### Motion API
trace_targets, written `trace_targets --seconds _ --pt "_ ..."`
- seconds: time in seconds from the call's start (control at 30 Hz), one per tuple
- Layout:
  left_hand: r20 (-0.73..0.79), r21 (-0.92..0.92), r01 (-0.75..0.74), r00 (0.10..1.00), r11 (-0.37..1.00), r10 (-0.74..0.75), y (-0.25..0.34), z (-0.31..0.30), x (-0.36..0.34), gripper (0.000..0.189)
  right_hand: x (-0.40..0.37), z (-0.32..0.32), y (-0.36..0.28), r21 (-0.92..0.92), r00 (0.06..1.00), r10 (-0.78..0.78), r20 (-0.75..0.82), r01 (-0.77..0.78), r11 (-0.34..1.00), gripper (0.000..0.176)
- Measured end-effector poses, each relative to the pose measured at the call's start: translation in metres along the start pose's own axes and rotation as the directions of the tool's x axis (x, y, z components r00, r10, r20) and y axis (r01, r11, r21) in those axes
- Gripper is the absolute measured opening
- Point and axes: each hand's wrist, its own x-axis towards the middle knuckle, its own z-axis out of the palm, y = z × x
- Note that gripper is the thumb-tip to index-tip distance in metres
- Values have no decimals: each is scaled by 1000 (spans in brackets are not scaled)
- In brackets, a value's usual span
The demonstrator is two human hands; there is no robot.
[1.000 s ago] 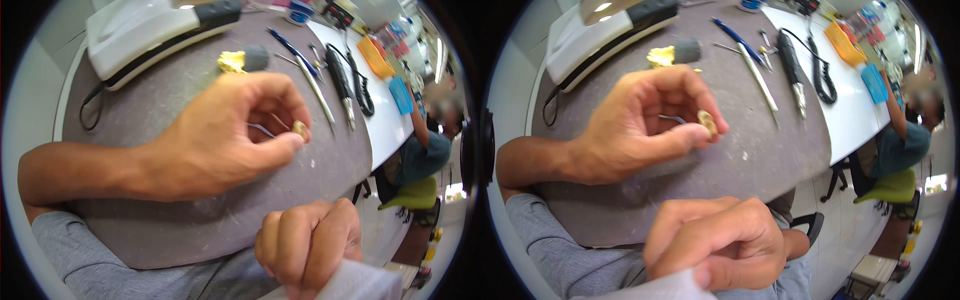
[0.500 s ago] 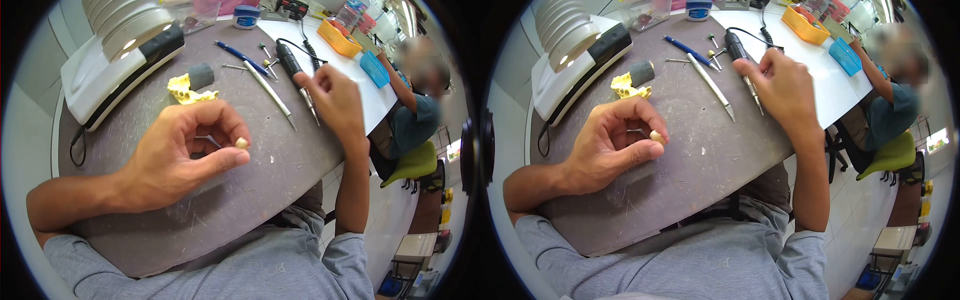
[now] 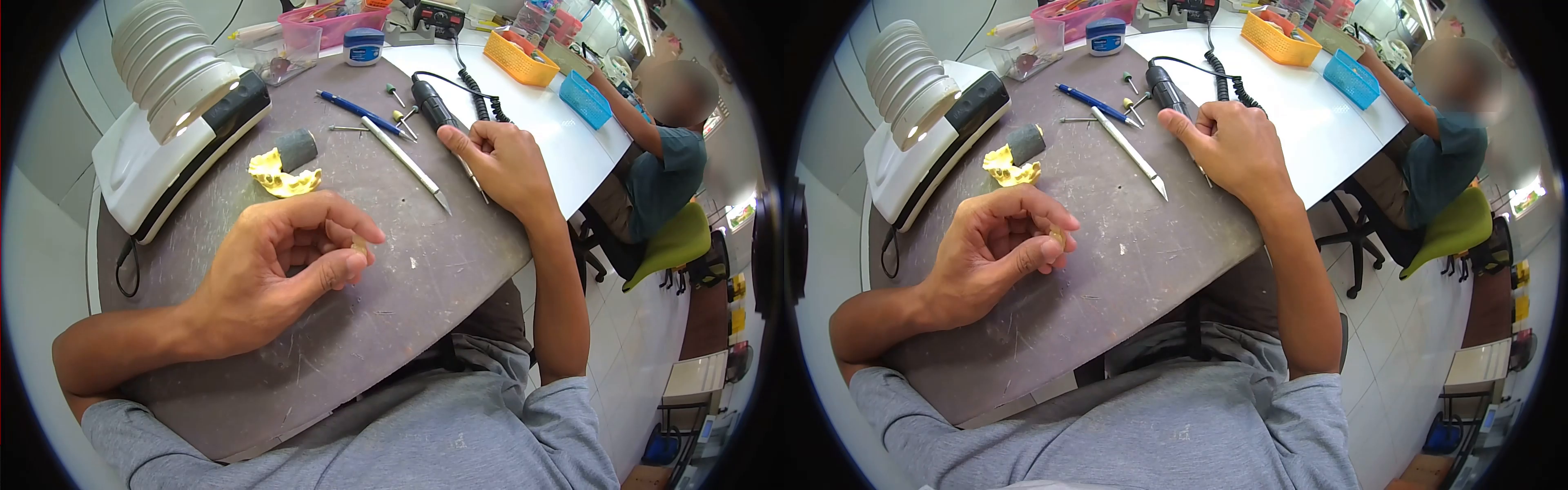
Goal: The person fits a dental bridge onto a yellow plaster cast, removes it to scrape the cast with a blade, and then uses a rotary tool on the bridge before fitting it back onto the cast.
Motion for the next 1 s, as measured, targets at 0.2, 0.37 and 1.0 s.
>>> trace_targets --seconds 0.2,0.37,1.0 --pt "2 3 -27 1000 1000 27 -5 0 1 19 1 4 9 215 988 48 -148 -15 976 65" --pt "-43 12 -29 999 999 30 -5 3 1 18 0 3 9 214 992 41 -116 -15 977 58" --pt "350 536 -645 757 545 552 -19 10 0 11 0 6 12 177 994 18 -112 3 984 50"
